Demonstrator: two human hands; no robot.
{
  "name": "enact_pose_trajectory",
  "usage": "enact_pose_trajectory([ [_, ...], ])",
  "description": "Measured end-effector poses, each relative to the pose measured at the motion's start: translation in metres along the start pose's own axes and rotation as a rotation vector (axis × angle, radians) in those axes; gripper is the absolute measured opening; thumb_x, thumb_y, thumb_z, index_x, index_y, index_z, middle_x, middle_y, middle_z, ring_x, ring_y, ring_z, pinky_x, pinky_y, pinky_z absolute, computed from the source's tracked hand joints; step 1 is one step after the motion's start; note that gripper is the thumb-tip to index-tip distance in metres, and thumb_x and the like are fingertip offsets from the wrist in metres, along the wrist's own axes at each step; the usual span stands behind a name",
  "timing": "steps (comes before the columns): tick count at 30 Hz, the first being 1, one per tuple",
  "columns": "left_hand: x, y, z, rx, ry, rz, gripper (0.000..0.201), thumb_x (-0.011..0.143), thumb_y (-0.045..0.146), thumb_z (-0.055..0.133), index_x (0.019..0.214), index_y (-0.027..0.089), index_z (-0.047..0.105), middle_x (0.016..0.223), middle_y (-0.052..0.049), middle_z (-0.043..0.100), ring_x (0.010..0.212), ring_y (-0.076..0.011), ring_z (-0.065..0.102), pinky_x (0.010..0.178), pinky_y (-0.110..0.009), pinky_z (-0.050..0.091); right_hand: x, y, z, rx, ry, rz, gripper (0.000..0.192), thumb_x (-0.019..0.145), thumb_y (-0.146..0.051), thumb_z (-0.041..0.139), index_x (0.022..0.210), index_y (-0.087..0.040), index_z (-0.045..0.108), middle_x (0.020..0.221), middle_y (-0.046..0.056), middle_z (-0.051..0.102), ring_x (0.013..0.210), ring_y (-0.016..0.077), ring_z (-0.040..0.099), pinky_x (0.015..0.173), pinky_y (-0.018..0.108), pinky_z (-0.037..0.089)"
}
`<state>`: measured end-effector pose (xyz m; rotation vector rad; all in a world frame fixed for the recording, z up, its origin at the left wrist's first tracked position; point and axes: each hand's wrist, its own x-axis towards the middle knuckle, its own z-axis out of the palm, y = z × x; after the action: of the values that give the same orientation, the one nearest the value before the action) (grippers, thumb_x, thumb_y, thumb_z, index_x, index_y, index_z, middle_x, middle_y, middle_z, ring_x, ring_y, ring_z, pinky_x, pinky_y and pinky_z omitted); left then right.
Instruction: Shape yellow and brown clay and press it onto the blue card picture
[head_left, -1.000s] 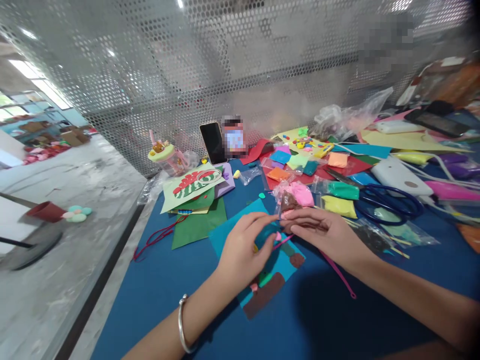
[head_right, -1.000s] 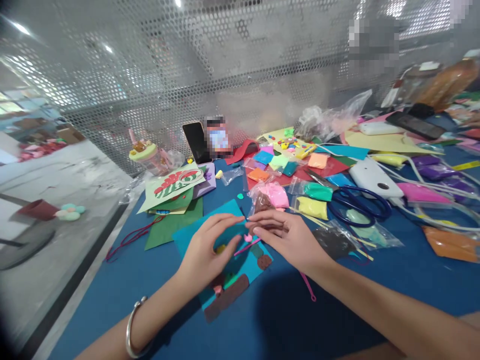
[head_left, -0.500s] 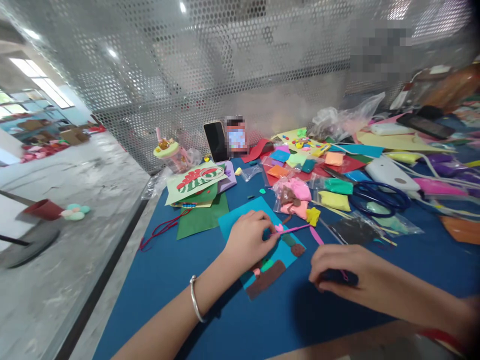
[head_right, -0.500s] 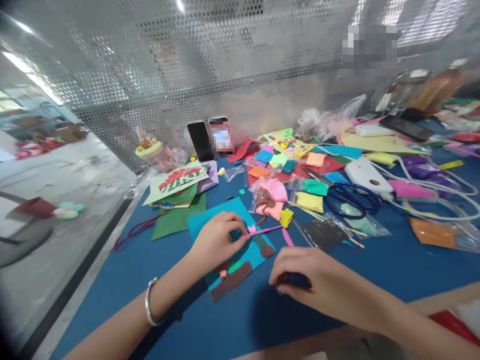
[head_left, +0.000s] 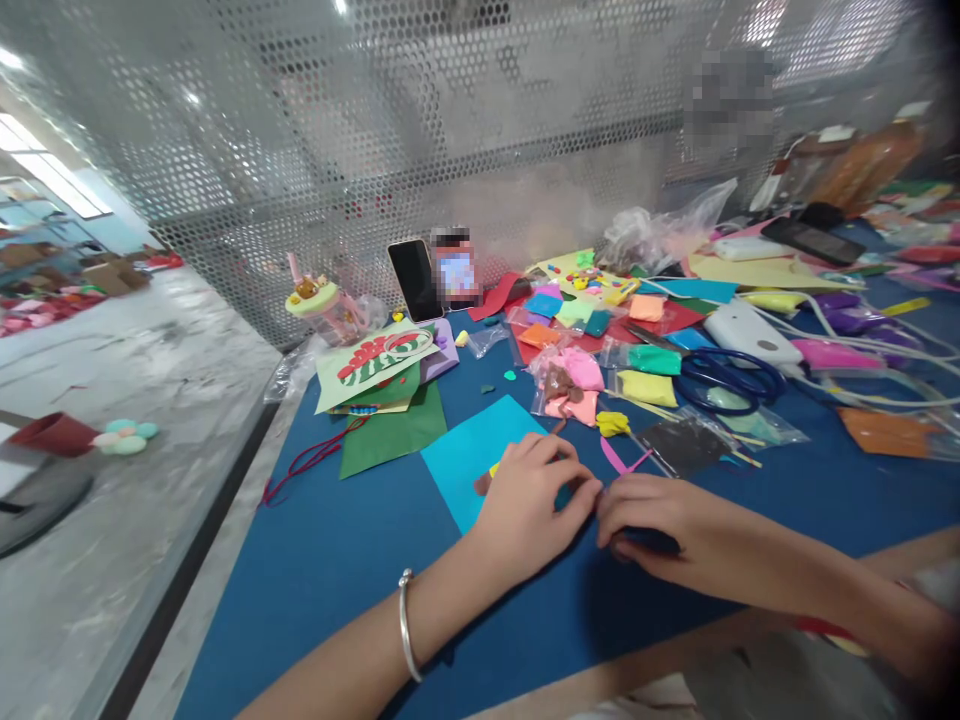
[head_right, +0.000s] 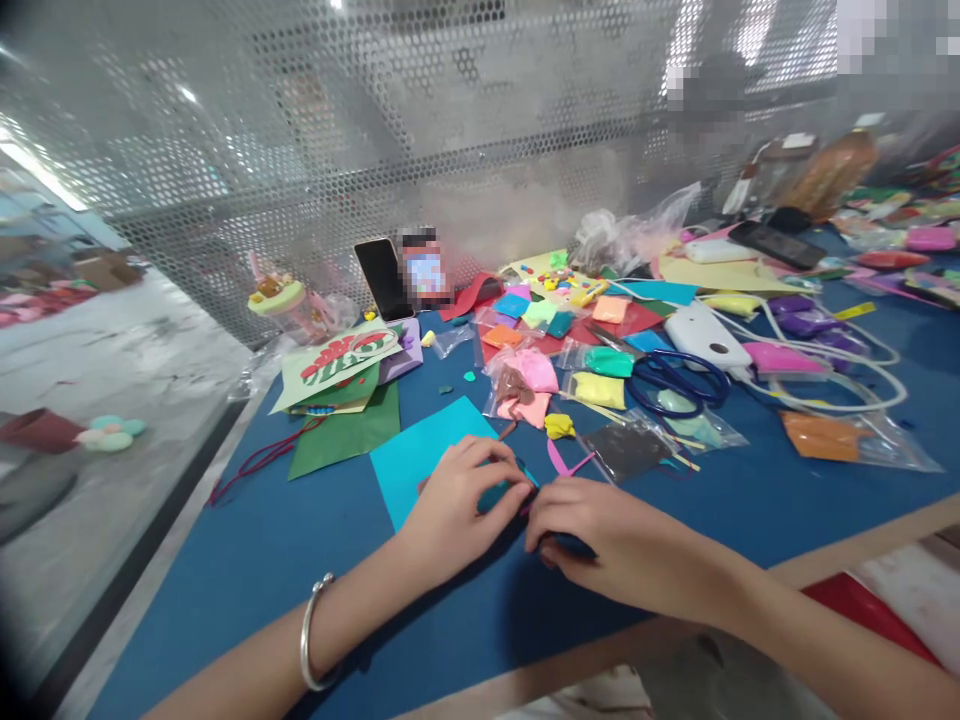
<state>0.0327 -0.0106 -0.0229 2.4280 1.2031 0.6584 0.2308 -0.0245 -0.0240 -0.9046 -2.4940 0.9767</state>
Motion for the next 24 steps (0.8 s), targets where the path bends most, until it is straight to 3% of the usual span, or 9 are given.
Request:
enact_pose_trajectory([
  [3, -0.012, -0.003, -0.005, 0.008, -0.028, 0.012, 0.008, 0.085, 0.025, 0.061, 0.092, 0.024, 0.066, 0.103, 0.0, 0.064, 0.1, -0.0191, 0.056, 0.083, -0.037, 0.044, -0.004, 0.003, -0.002, 0.03, -0.01, 0.004, 0.028, 0.083, -0.003, 0.047, 0.092, -0.024, 0.063, 0.087, 0.001, 0.067, 0.083, 0.0163, 0.062, 0.076, 0.027, 0.047],
  [6, -0.027, -0.005, -0.008, 0.112, -0.067, 0.075, 0.023, 0.083, 0.031, 0.065, 0.104, 0.023, 0.06, 0.11, -0.003, 0.063, 0.106, -0.0238, 0.054, 0.086, -0.042, 0.043, -0.009, 0.006, -0.001, 0.013, 0.033, 0.016, 0.025, 0.087, -0.008, 0.047, 0.097, -0.025, 0.061, 0.09, 0.002, 0.067, 0.086, 0.0174, 0.062, 0.077, 0.028, 0.048],
  [10, -0.041, -0.009, -0.01, 0.222, -0.076, 0.125, 0.023, 0.088, 0.027, 0.056, 0.11, 0.022, 0.056, 0.114, -0.005, 0.061, 0.108, -0.0251, 0.053, 0.093, -0.045, 0.041, -0.005, 0.0, 0.006, -0.056, 0.257, 0.085, 0.021, 0.094, -0.017, 0.041, 0.104, -0.026, 0.058, 0.104, 0.006, 0.064, 0.106, 0.0217, 0.057, 0.093, 0.036, 0.043],
  [14, -0.042, -0.021, -0.014, 0.257, -0.049, 0.147, 0.02, 0.09, 0.026, 0.05, 0.108, 0.021, 0.056, 0.112, -0.006, 0.061, 0.107, -0.0238, 0.054, 0.095, -0.044, 0.042, 0.018, -0.011, 0.021, -0.138, 0.452, 0.061, 0.025, 0.095, -0.013, 0.032, 0.103, -0.022, 0.054, 0.113, 0.011, 0.055, 0.11, 0.0218, 0.052, 0.091, 0.036, 0.047],
  [18, -0.042, -0.043, -0.022, 0.199, -0.023, 0.15, 0.024, 0.088, 0.021, 0.05, 0.112, 0.02, 0.055, 0.115, -0.007, 0.058, 0.111, -0.0237, 0.053, 0.099, -0.044, 0.041, 0.041, -0.013, 0.04, -0.266, 0.413, -0.033, 0.03, 0.091, -0.007, 0.034, 0.113, -0.015, 0.052, 0.118, 0.016, 0.051, 0.118, 0.0252, 0.046, 0.1, 0.045, 0.042],
  [24, -0.044, -0.065, -0.029, 0.026, 0.073, 0.1, 0.027, 0.084, 0.017, 0.054, 0.111, 0.018, 0.055, 0.117, -0.009, 0.058, 0.114, -0.0212, 0.052, 0.098, -0.038, 0.044, 0.048, -0.017, 0.055, -0.454, 0.166, -0.162, 0.045, 0.092, -0.022, 0.042, 0.135, -0.011, 0.042, 0.136, 0.017, 0.046, 0.139, 0.0322, 0.023, 0.114, 0.061, 0.011],
])
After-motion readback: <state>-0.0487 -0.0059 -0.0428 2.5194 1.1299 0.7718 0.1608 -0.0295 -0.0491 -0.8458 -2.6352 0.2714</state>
